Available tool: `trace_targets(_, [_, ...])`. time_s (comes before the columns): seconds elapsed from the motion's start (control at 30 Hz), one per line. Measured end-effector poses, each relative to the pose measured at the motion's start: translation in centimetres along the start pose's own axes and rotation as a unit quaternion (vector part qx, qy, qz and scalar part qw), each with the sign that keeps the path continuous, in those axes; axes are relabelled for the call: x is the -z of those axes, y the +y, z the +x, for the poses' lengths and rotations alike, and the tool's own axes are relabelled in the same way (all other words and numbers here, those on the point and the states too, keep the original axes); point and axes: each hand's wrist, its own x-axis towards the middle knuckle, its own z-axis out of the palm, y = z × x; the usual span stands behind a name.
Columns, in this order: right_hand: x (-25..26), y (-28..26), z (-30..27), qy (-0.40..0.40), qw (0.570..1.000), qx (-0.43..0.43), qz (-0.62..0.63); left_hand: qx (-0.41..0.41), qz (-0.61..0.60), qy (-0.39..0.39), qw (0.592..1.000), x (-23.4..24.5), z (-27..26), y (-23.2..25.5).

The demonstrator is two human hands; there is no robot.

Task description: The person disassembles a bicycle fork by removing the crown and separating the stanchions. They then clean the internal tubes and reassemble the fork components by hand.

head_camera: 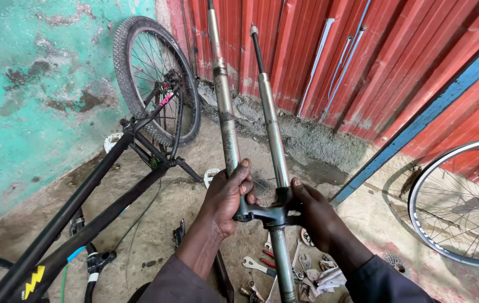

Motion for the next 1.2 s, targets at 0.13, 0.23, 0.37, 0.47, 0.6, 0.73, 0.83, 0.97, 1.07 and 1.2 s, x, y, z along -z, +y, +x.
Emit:
trace_targets(0.13, [0.3,2.1,0.6,-0.017,0.995,0.031,0.088,-0.008,-0.039,-0.009,0.999,0.4,-0.4,0.5])
trace_targets(0.23, [0.1,2.5,0.5,-0.021,0.993,0.066,0.091,0.01,-0.1,-0.042,0.994,1.3,-0.2,0.5])
trace_targets(0.37, [-0.9,1.8,-0.4,-0.009,0.996,0.041,0.082,0.029,-0.209,-0.082,0.974,2.3,0.8,-0.2])
trace_targets(0.47, [-0.8,2.3,-0.1,-0.003,0.996,0.041,0.079,0.049,-0.257,-0.093,0.961,2.8,1.7,-1.0])
trace_targets(0.6, [-1.8,1.0,-0.9,0.003,0.995,0.012,0.102,0.066,-0.278,-0.089,0.954,3.5,2.5,-1.3])
trace_targets(0.73, [-1.3,1.8,0.2,0.002,0.998,0.033,0.059,0.073,-0.288,-0.08,0.952,3.8,2.7,-0.8])
trace_targets(0.83, [-1.4,1.8,0.3,-0.007,0.997,0.04,0.059,0.093,-0.295,-0.056,0.949,3.9,2.6,-0.4])
trace_targets(0.97, [-1.5,2.5,1.1,-0.018,0.995,0.079,0.057,0.096,-0.269,0.008,0.958,3.7,2.4,0.4])
trace_targets(1.07, [-2.3,1.7,0.4,0.033,0.99,0.101,0.094,0.104,-0.243,0.054,0.963,3.6,2.0,0.9])
trace_targets(1.2, [-2.0,1.4,0.3,0.008,0.984,0.149,0.097,0.109,-0.255,0.071,0.958,3.9,1.6,1.7])
